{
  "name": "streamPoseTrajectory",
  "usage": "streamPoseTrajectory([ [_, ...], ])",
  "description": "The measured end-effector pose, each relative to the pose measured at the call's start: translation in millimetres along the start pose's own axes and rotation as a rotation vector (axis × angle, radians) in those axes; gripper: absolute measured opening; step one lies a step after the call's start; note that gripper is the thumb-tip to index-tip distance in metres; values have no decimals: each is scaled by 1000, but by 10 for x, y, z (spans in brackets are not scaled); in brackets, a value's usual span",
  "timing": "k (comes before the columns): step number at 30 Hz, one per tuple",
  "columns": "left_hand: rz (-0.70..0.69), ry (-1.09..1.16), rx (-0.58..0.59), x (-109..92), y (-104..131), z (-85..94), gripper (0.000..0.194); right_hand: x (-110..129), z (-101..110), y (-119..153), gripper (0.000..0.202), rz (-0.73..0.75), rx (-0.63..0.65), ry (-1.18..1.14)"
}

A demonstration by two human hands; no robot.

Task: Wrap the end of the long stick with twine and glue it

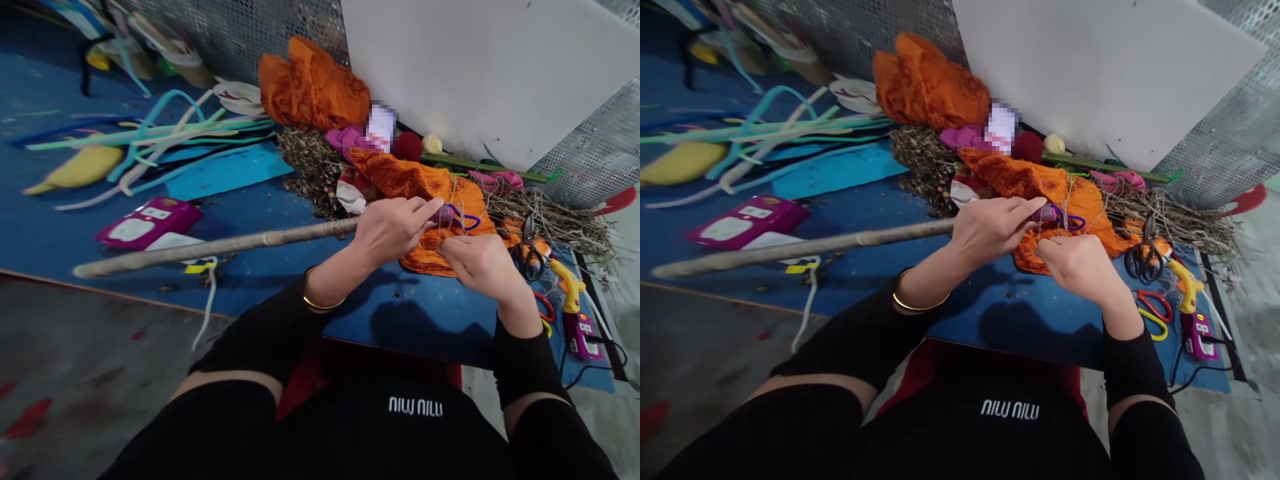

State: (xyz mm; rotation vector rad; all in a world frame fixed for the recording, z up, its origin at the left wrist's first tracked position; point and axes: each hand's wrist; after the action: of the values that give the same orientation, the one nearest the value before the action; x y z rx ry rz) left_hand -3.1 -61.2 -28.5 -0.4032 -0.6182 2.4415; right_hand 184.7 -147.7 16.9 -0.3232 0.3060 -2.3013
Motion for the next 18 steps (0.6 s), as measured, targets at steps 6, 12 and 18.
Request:
streamPoseTrajectory([
  [6, 104, 21, 36, 28, -40, 73, 42, 43, 171, 96, 36, -95, -35, 1],
  [12, 228, 68, 40, 79, -69, 129, 41, -5, 434, 331, 34, -375, -291, 362],
  [18, 260, 147, 32, 122, -71, 66, 39, -180, 576, 537, 24, -711, -587, 702],
])
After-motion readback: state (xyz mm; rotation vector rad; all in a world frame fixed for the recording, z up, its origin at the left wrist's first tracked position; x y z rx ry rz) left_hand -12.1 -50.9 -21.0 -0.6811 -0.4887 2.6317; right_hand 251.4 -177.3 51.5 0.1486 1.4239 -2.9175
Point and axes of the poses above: each hand's wrist, its own y-axis away from the middle knuckle, its own z-axis out of the back of the hand, x = y × z, and after that the axes turned 15 degrees about z, right-handed
